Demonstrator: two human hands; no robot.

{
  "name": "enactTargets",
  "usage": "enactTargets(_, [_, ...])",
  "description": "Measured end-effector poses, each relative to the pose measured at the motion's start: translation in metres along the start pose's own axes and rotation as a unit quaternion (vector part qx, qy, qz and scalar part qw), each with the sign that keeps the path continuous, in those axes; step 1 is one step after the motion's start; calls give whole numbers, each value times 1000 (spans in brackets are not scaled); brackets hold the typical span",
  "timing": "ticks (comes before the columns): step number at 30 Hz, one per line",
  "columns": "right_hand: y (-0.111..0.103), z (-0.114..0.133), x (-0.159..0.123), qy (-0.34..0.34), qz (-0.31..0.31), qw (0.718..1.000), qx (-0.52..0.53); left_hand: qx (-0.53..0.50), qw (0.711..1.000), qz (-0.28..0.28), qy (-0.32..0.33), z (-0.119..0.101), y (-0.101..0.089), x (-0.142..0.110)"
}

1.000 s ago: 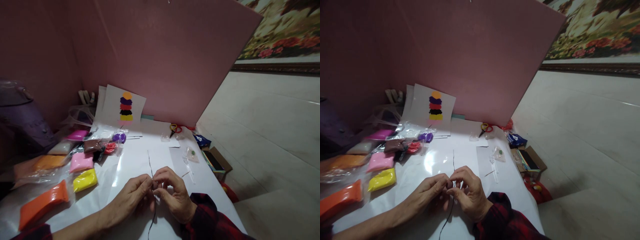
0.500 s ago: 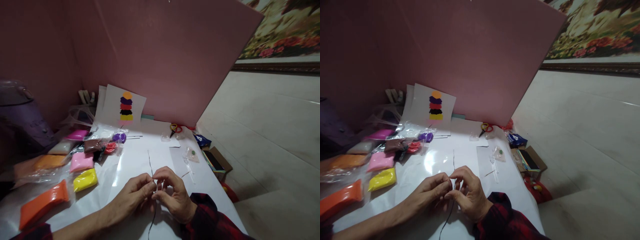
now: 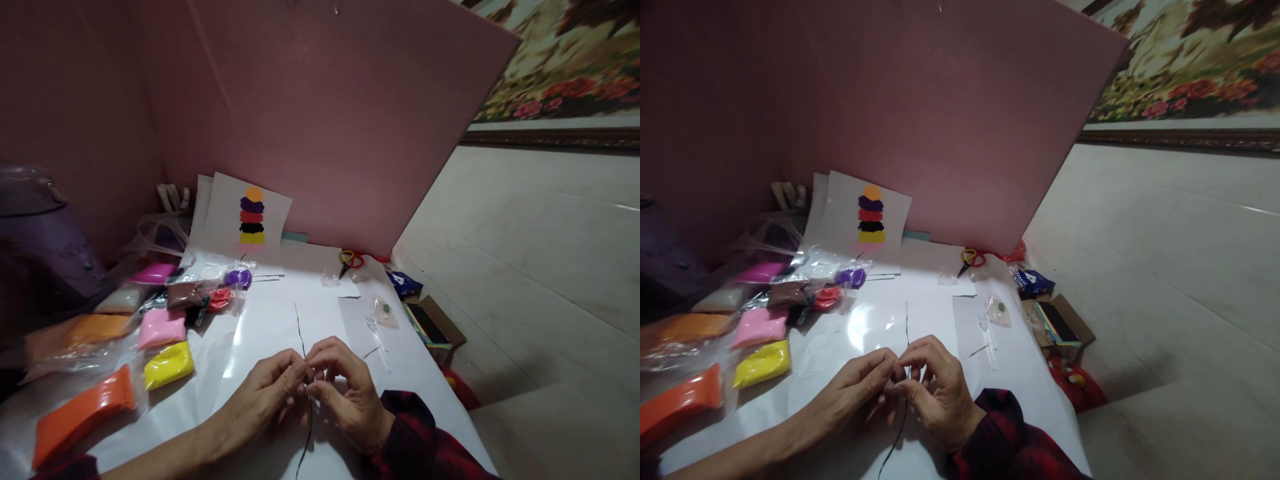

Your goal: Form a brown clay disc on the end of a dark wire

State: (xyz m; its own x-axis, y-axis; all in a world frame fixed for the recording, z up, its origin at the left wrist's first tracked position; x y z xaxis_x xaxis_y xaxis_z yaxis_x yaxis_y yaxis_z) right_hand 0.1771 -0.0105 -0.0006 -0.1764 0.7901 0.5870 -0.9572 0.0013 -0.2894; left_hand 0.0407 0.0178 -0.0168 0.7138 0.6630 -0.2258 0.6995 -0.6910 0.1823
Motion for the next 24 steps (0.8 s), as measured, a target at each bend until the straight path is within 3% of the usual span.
enactTargets(24, [0, -1, -1, 5, 9, 1000, -5, -4, 1000, 8, 12, 3, -1, 1])
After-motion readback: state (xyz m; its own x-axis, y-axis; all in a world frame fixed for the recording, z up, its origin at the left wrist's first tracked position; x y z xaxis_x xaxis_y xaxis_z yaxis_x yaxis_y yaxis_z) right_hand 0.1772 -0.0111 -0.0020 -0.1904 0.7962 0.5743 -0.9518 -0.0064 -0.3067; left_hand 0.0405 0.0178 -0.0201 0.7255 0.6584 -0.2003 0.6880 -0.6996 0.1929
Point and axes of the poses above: each hand's wrist, its own x-axis towards the middle knuckle, its own y-axis out of the palm, z = x × y, the point moved 4 cm from there along x, towards the middle knuckle, and after that the axes turned 4 degrees about -y, right-handed, at the moved point
